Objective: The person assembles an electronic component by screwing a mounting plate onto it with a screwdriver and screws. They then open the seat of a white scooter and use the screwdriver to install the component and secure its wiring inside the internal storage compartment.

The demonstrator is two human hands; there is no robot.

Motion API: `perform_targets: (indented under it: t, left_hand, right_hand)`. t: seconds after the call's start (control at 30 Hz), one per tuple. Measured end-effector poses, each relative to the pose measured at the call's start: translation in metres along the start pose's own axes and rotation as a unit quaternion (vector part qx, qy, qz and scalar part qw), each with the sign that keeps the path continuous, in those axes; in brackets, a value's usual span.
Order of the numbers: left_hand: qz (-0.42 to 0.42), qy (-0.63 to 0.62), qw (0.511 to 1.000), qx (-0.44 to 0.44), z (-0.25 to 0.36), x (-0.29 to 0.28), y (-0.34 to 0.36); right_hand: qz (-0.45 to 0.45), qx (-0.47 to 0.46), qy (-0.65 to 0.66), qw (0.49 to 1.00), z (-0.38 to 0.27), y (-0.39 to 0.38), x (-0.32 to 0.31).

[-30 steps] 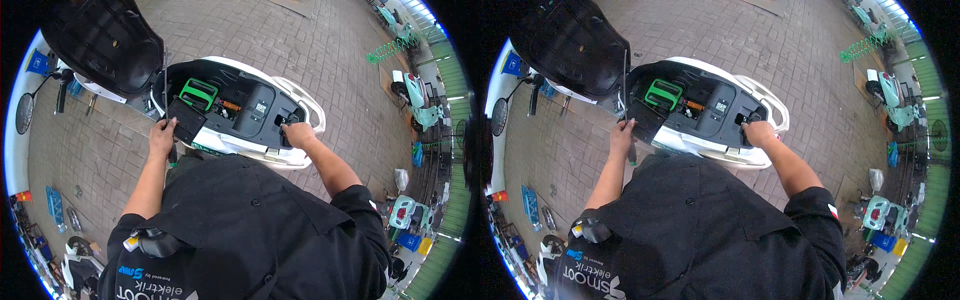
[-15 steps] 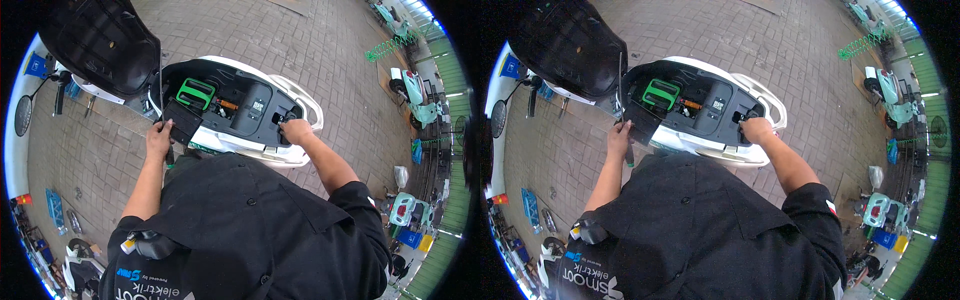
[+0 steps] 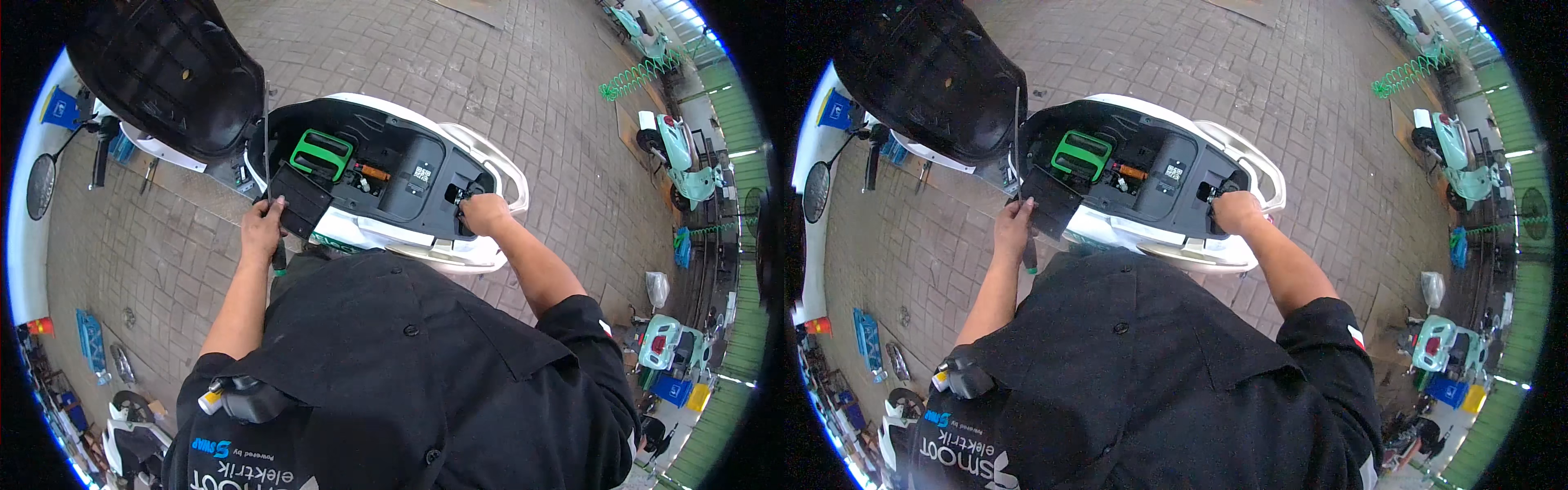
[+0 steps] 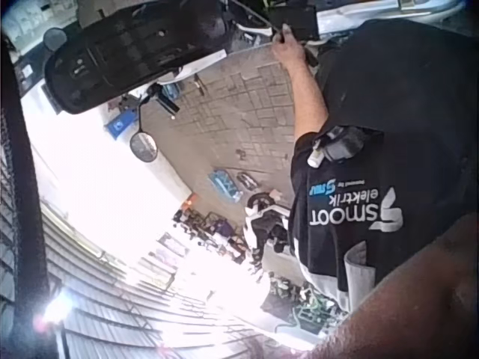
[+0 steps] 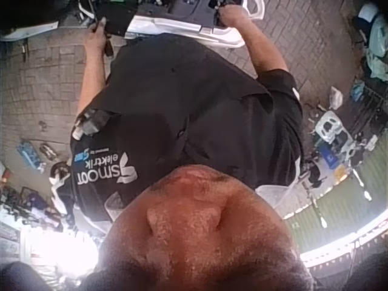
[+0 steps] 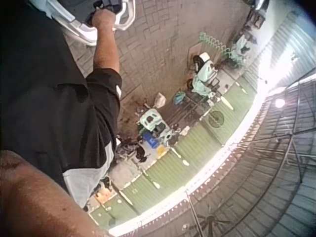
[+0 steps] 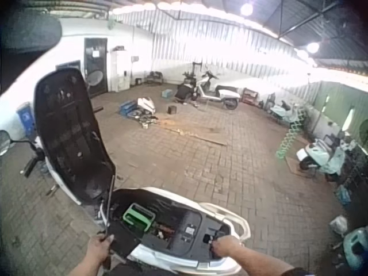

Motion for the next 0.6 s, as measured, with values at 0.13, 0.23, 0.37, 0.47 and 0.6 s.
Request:
perform_targets:
  t: [0.13,0.23,0.37,0.47,0.6]
  left_hand:
    - [0.006,-0.015,1.0,0.014,-0.004,-0.003,-0.001]
    - [0.002,-0.007,1.0,0.014,-0.006,-0.002,-0.001]
    - [-0.002,-0.001,1.0,0.023,-0.007,0.002,0.0]
    - [-0.003,0.002,1.0,0.023,-0.013,-0.002,0.001]
    - [0.0,0.004,1.0,0.024,-0.013,-0.002,0.001]
  right_hand:
    - [0.029,0.001,0.018,0.999,-0.002,-0.002,-0.002]
    - [0.022,-0.007,0.02,1.0,0.001,-0.001,0.0]
    - [-0.027,0.003,-0.026,0.999,0.001,0.006,0.003]
    - [-0.041,0.002,-0.034,0.999,-0.004,0.0,-0.005]
    - [0.023,-0.009,0.028,0.999,0.001,-0.004,-0.004]
Point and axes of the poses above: each hand's wrist, its own y-axis towards the middle knuckle, its own x-axis out of the palm, z = x × y, the point moved 1 cm from there along y, towards the middle knuckle, and after that the axes turned 6 degrees about x, right-handed, at the moved point
